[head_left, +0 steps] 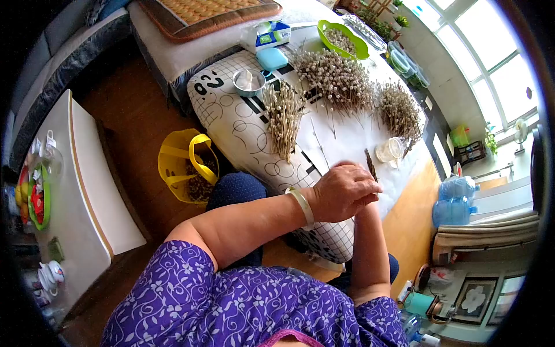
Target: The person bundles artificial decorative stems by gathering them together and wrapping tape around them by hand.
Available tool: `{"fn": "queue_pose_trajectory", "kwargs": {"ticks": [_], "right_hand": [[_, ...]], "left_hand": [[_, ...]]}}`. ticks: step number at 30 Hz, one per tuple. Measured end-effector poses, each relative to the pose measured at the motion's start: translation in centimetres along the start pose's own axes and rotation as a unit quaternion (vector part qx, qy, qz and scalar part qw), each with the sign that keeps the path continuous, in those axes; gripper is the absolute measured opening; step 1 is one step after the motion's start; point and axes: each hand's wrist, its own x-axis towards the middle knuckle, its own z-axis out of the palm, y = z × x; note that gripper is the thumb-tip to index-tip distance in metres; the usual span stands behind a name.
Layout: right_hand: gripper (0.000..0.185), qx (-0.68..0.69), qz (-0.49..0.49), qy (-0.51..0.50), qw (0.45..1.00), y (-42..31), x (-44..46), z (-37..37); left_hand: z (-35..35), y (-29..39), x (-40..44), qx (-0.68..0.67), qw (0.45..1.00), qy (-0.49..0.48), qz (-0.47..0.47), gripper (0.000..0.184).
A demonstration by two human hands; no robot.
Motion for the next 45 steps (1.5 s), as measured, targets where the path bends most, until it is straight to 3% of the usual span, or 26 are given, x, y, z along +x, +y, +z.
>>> {"fn": "queue_pose_trajectory", "kwargs": {"ticks": [3, 6, 13, 17, 21, 24, 27, 29, 30, 33, 34, 36, 39, 43, 44, 45], "right_hand": [[0.01, 0.034, -0.157, 0.079, 0.984, -0.3, -3.8, -2.2], [0.011, -0.023, -0.057, 0.054, 0.997, 2.1, -4.4, -2.6], [0.013, -0.152, -0.049, 0.112, 0.981, -2.0, 1.3, 0.6], [0.03, 0.162, 0.089, 0.031, 0.982, -4.0, 8.3, 3.8], [0.034, 0.233, 0.196, 0.019, 0.952, -2.6, 13.2, 6.1], [0.029, 0.188, 0.212, 0.005, 0.959, -1.5, 14.0, 7.2], [0.023, 0.254, 0.214, 0.021, 0.943, -2.8, 13.6, 6.7], [0.016, 0.364, 0.158, 0.086, 0.914, -3.1, 13.5, 6.4], [0.013, 0.398, 0.076, 0.099, 0.909, -3.6, 13.2, 6.2], [0.017, 0.32, -0.062, 0.149, 0.934, -5.4, 13.4, 5.4], [0.017, 0.32, -0.064, 0.149, 0.933, -6.1, 13.4, 4.9], [0.018, 0.052, -0.135, 0.149, 0.978, -7.0, 13.6, 4.0], [0.017, 0.092, -0.091, 0.167, 0.977, -5.4, 14.9, 2.8], [0.015, -0.003, -0.157, 0.207, 0.966, -6.1, 13.5, 0.4], [0.014, 0.085, -0.153, 0.189, 0.966, -6.5, 12.8, -0.3], [0.014, 0.084, -0.152, 0.192, 0.966, -6.6, 12.2, -0.5]], "left_hand": [[0.7, 0.2, -0.5, -0.023, 0.999, -0.042, -0.024, 0.015], [1.5, 0.4, -0.7, -0.036, 0.997, -0.064, -0.018, 0.019], [1.9, 0.3, -0.5, -0.031, 0.998, -0.044, 0.018, 0.017], [1.5, 0.2, -0.1, -0.032, 0.999, -0.008, 0.0, 0.015], [1.0, -0.2, 0.0, -0.022, 1.0, 0.006, -0.001, 0.015], [0.5, -0.3, 0.1, -0.031, 0.999, -0.005, -0.005, 0.019], [0.6, -0.4, -0.1, -0.03, 0.999, -0.014, 0.006, 0.019], [0.4, -0.3, 0.0, -0.031, 0.999, -0.016, -0.002, 0.019], [0.3, -0.2, 0.0, -0.033, 0.999, -0.02, -0.01, 0.018], [0.6, -0.3, -0.1, -0.023, 1.0, 0.001, 0.0, 0.018], [0.7, -0.3, -0.1, -0.022, 1.0, 0.001, 0.002, 0.018], [0.6, -0.2, -0.2, -0.02, 1.0, -0.01, -0.007, 0.02], [0.3, 0.1, 0.2, -0.002, 1.0, 0.006, -0.016, 0.023], [0.0, 0.2, 0.5, 0.017, 1.0, 0.019, -0.008, 0.026], [0.1, 0.1, 0.4, 0.015, 1.0, 0.007, -0.013, 0.028], [0.2, 0.2, 0.5, 0.013, 1.0, 0.006, -0.011, 0.028]]}}
